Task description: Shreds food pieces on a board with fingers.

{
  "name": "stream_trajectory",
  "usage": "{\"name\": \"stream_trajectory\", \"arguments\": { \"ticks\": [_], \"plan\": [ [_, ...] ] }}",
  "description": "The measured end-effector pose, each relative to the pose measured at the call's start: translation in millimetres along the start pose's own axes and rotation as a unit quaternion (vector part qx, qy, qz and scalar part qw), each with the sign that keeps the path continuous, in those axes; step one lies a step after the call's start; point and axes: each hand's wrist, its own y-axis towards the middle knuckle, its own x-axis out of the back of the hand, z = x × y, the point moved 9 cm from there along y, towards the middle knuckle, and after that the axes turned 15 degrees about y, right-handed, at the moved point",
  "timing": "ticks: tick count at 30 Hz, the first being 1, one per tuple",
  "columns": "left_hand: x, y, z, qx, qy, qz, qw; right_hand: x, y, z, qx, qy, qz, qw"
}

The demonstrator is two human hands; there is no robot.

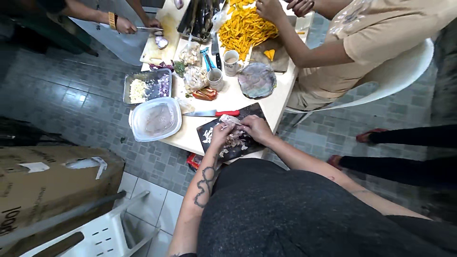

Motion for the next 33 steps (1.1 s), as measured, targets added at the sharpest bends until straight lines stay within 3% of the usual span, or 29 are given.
{"name": "stream_trajectory", "arguments": {
  "ticks": [4,7,17,20,23,25,28,33],
  "plan": [
    [13,-9,-7,-0.034,-0.041,-0.034,0.998,10,-1,34,0.127,-0.003,-0.085,0.988],
    [13,-17,-14,-0.051,-0.047,-0.044,0.997,4,-2,56,0.201,-0.001,-0.093,0.975],
    [20,-31,-35,-0.093,-0.025,-0.060,0.994,-9,5,79,0.237,-0.056,-0.139,0.960],
    [22,-32,-34,-0.102,-0.044,-0.057,0.992,-3,11,77,0.193,-0.018,-0.135,0.972],
    [23,-31,-27,-0.078,-0.068,-0.059,0.993,5,23,57,0.036,0.081,-0.065,0.994],
    [24,-31,-28,-0.065,-0.078,-0.056,0.993,10,30,40,-0.021,0.163,-0.034,0.986],
    [25,-33,-31,-0.051,-0.041,-0.052,0.997,9,29,28,-0.045,0.241,-0.002,0.969],
    [23,-32,-25,-0.022,0.013,-0.045,0.999,43,32,19,-0.051,0.236,-0.084,0.967]
  ]
}}
